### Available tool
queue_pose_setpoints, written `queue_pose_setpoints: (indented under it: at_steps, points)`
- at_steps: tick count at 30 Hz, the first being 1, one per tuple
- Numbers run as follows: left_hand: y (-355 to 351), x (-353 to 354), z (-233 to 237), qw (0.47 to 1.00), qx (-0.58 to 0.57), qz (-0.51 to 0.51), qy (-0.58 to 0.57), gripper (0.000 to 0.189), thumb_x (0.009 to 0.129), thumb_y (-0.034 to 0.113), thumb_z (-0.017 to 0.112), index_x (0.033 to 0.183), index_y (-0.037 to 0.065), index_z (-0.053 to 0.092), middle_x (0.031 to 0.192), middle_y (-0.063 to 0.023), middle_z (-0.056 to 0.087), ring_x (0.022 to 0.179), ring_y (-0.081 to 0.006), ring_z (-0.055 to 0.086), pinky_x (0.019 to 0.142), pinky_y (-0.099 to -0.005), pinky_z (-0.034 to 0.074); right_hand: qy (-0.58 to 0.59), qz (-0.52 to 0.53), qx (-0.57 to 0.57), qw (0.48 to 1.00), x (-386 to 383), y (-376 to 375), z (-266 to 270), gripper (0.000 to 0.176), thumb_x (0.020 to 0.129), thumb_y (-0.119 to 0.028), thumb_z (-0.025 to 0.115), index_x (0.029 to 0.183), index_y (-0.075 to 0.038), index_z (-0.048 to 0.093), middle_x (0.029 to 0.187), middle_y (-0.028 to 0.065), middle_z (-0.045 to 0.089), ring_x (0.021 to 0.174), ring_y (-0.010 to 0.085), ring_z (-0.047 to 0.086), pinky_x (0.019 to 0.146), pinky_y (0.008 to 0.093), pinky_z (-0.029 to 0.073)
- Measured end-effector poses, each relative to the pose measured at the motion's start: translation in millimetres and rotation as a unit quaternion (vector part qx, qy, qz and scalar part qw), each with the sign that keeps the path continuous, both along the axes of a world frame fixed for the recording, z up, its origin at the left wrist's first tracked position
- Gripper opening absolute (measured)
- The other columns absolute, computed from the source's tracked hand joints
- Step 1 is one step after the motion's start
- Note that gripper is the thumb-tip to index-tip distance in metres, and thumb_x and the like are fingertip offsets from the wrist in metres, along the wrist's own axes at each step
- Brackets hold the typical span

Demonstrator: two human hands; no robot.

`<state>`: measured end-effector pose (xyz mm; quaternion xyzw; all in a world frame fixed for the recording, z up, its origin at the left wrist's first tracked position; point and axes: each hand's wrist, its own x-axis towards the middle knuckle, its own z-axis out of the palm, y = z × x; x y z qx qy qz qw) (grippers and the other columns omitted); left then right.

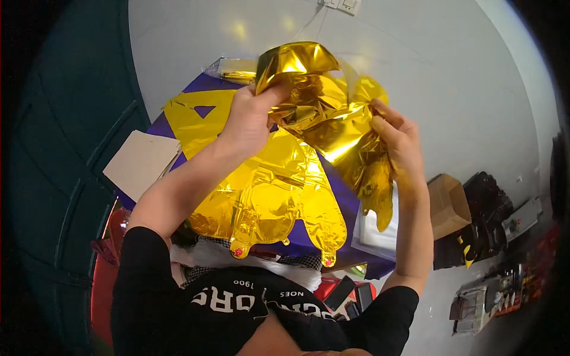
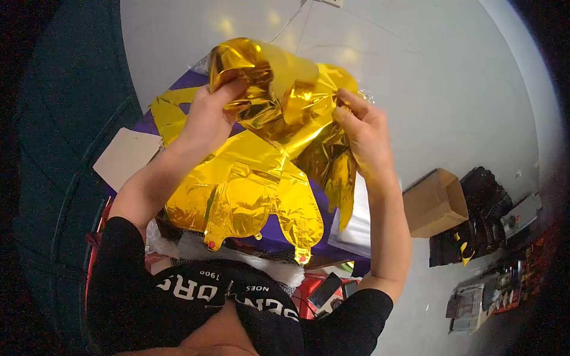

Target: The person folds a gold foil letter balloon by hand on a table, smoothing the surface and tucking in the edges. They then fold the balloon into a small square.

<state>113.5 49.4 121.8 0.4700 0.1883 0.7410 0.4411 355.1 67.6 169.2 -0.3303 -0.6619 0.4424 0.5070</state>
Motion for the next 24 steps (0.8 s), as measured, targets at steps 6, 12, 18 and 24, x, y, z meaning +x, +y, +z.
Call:
queue_pose_setpoints:
  at_steps: [6,12,18,24]
  points:
    - [21,-13,17,0.997,-0.063,-0.024,-0.043,0.020,0.088,0.005,0.058,0.105,-0.002,0.062,0.097,-0.0094,0.068,0.085,-0.0195,0.066,0.078,-0.0320,0.053,-0.038,-0.006,-0.054,0.998,4,5,-13,0.047,0.089,-0.008,0.059,0.132,0.008,0.048,0.101,0.0057,0.064,0.075,0.0076,0.058,0.062,0.0197,0.044]
    - [36,2,54,0.995,-0.034,-0.073,0.059,0.021,0.087,0.001,0.055,0.106,-0.004,0.063,0.100,-0.0107,0.068,0.087,-0.0194,0.067,0.078,-0.0325,0.055,-0.288,-0.215,0.308,0.881,3,25,-28,0.087,0.075,-0.021,0.077,0.143,0.004,0.028,0.136,0.0273,0.044,0.128,0.0349,0.045,0.103,0.0403,0.037]
    - [41,28,79,0.978,-0.085,-0.149,0.116,0.022,0.086,0.003,0.060,0.107,-0.005,0.062,0.098,-0.0132,0.068,0.083,-0.0208,0.068,0.076,-0.0339,0.057,-0.105,-0.194,0.350,0.910,3,26,-7,0.041,0.086,-0.012,0.069,0.122,0.000,0.055,0.103,0.0097,0.064,0.097,0.0181,0.058,0.083,0.0313,0.045]
    - [38,36,88,0.969,-0.091,-0.191,0.126,0.017,0.087,0.008,0.065,0.101,-0.001,0.063,0.092,-0.0105,0.067,0.079,-0.0177,0.066,0.072,-0.0326,0.057,0.029,-0.157,0.254,0.954,11,18,12,0.020,0.095,-0.018,0.063,0.092,0.002,0.066,0.080,-0.0010,0.063,0.074,0.0066,0.053,0.066,0.0247,0.044]
